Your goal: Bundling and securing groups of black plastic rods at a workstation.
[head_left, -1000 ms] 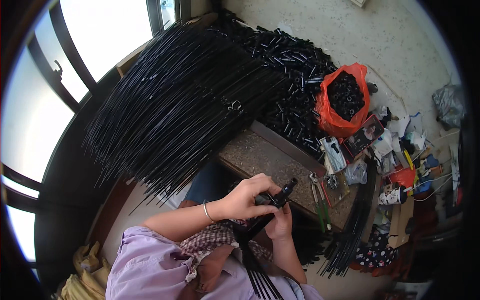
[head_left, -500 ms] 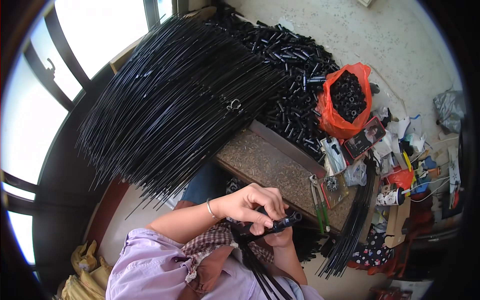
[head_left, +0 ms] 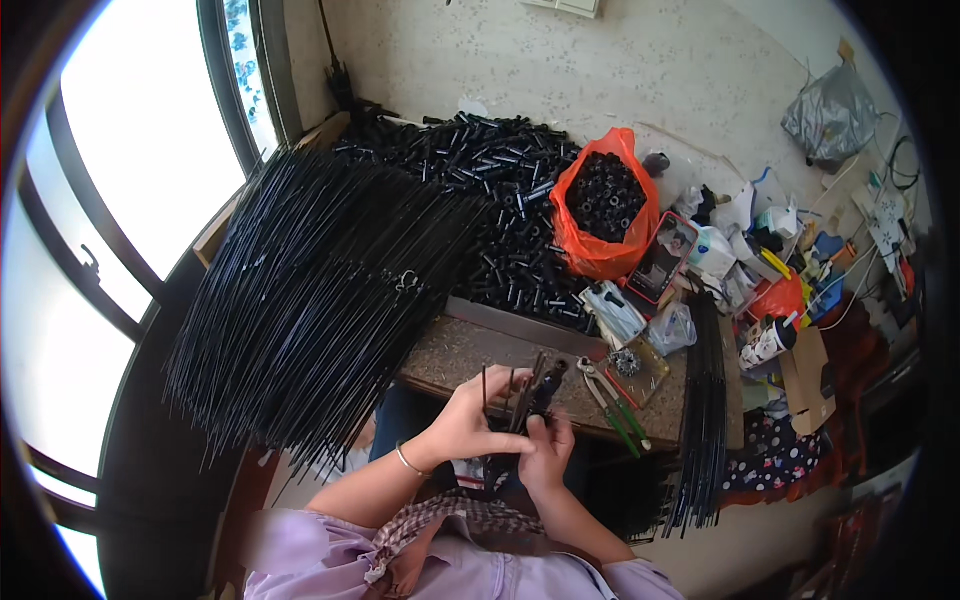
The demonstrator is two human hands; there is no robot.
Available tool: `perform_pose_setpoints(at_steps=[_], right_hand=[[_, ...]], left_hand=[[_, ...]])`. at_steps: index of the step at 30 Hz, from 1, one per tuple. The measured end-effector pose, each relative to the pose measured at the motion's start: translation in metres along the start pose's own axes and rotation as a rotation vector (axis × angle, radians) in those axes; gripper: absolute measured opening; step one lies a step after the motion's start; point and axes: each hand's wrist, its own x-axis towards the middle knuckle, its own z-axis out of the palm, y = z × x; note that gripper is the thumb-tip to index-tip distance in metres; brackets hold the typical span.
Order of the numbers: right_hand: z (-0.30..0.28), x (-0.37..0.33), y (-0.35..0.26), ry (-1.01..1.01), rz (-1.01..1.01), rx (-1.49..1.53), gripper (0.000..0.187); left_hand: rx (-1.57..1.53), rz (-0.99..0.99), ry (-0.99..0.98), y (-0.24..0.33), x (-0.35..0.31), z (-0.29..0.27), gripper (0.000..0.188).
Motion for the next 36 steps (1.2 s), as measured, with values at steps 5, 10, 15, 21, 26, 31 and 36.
perform_pose_setpoints(at_steps=[5, 10, 15, 21, 26, 31, 36], right_hand=[[0.003, -0.002, -0.017, -0.241, -0.039, -0.332, 0.016], [-0.004, 0.016, -0.033, -0.433, 0.211, -0.249, 0.015], [-0.017, 0.012, -0.015, -0.438, 0.426, -0.009, 0.011], [0.003, 0.010, -0.028, -0.415, 0.077, -0.507, 0.013], [0.025, 0.009, -0.036, -0.438, -0.301, -0.825, 0.014], [0.008, 0.009, -0.023, -0.482, 0.086, -0.432, 0.017], [0.012, 0.001, -0.013, -0.419, 0.038, -0.417, 0.018]], left_hand=[[-0.057, -0.108, 0.153, 0.006, -0.007, 0.001, 0.035], [-0.153, -0.050, 0.033, -0.002, -0.013, -0.014, 0.035], [-0.357, 0.038, -0.198, -0.016, -0.014, -0.022, 0.036], [-0.303, -0.207, 0.153, -0.021, -0.027, -0.007, 0.030], [-0.304, -0.286, 0.084, -0.027, -0.029, -0.019, 0.030], [-0.329, -0.202, 0.029, -0.028, -0.030, -0.027, 0.027], [-0.336, -0.160, 0.049, -0.033, -0.038, -0.024, 0.030]])
